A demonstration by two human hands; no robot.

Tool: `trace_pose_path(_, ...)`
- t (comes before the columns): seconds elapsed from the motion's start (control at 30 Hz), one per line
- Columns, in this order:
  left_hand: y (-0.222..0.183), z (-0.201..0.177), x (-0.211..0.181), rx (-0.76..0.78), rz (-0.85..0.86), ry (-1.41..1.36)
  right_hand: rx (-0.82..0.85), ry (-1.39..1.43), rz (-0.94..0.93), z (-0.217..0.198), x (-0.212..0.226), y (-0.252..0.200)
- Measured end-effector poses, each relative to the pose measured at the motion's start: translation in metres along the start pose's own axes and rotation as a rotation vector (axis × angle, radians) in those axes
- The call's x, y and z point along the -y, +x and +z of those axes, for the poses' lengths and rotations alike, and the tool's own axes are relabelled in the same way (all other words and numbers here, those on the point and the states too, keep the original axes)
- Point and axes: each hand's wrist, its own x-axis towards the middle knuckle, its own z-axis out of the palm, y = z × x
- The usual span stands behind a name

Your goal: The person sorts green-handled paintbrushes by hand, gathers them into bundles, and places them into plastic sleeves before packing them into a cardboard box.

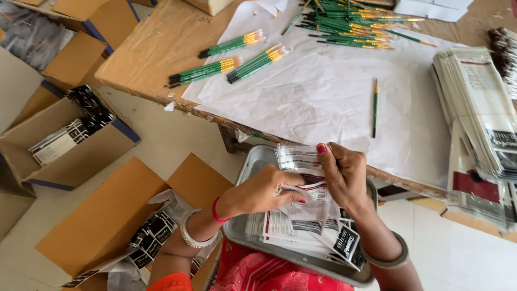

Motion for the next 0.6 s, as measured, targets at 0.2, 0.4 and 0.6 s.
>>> trace_pose_path(0.2,0.045,-0.045,0.089,-0.175,0.083,-0.031,0.209,-0.067,-0.293,0.006,-0.003,0.139)
trace_pose_path(0.4,0.062,-0.063,0.145,-0.276,0.014,-0.327,0.425,-0.562,-0.416,0.079,-0.058,0.243)
trace_pose_path(0.6,0.058,-0.071,0.143,-0.125,0.078,-0.277,0.590,-0.773,-0.658,0.147,-0.109,0.289)
